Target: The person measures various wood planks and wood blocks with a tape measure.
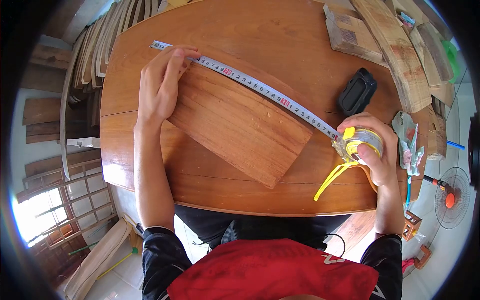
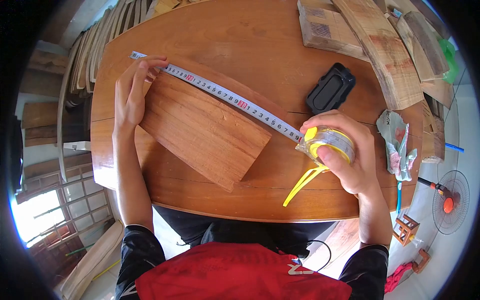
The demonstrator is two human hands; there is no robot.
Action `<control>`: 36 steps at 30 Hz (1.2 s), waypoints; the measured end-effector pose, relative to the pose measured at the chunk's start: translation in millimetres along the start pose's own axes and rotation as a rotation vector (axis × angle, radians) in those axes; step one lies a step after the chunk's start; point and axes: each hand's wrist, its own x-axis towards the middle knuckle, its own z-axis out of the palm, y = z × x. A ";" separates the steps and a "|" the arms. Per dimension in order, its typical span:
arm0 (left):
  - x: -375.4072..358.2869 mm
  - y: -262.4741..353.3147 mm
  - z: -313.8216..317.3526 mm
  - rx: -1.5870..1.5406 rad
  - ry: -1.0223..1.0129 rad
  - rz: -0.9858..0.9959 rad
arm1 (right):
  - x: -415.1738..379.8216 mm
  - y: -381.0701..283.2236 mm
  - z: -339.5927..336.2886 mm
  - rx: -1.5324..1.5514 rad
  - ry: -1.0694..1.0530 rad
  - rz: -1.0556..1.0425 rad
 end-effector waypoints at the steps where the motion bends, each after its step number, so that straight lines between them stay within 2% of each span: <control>1: -0.4 2.4 0.1 0.009 0.005 -0.014 | 0.0 -0.1 0.2 -0.016 -0.001 -0.023; 4: 0.4 -2.5 -0.9 0.120 0.112 0.165 | 1.6 0.3 1.4 -0.048 0.030 -0.123; 5: -2.7 -1.0 -3.7 0.124 0.158 0.150 | 2.1 1.7 -3.2 -0.079 0.003 -0.155; 7: -2.0 7.9 -10.4 0.131 0.239 0.146 | 1.0 -2.8 -1.6 -0.039 0.095 -0.082; 8: -4.0 15.4 -10.6 0.216 0.168 0.196 | 0.8 -5.0 -1.0 -0.019 0.151 -0.054; 10: -7.5 43.6 -1.0 0.386 0.024 0.315 | 3.7 1.8 -4.2 -0.018 0.221 -0.158; 13: -24.7 105.2 29.3 0.393 -0.398 0.495 | 4.9 2.6 -9.1 -0.061 0.299 -0.229; 14: -30.7 112.8 41.1 0.354 -0.523 0.534 | 5.4 3.2 -10.4 -0.062 0.318 -0.254; 16: -34.0 120.0 54.8 0.461 -0.636 0.603 | 6.1 3.4 -12.6 -0.100 0.348 -0.312; 17: -33.8 123.9 59.3 0.523 -0.693 0.634 | 4.8 4.2 -11.7 -0.053 0.371 -0.270; 20: -32.1 133.9 58.1 0.473 -0.947 0.658 | 5.9 2.6 -14.4 -0.141 0.378 -0.367; 27: -39.8 144.6 43.4 0.818 -1.107 0.934 | 3.5 -2.9 -13.2 -0.173 0.409 -0.480; 32: -22.6 144.3 48.1 0.940 -1.128 1.177 | 5.7 1.8 -12.2 -0.137 0.430 -0.446; 35: -9.9 164.1 44.9 0.876 -1.202 1.098 | 11.6 13.2 -16.7 -0.148 0.482 -0.432; 36: -4.6 170.2 39.9 0.773 -1.091 1.044 | 10.3 12.3 -19.2 -0.132 0.497 -0.413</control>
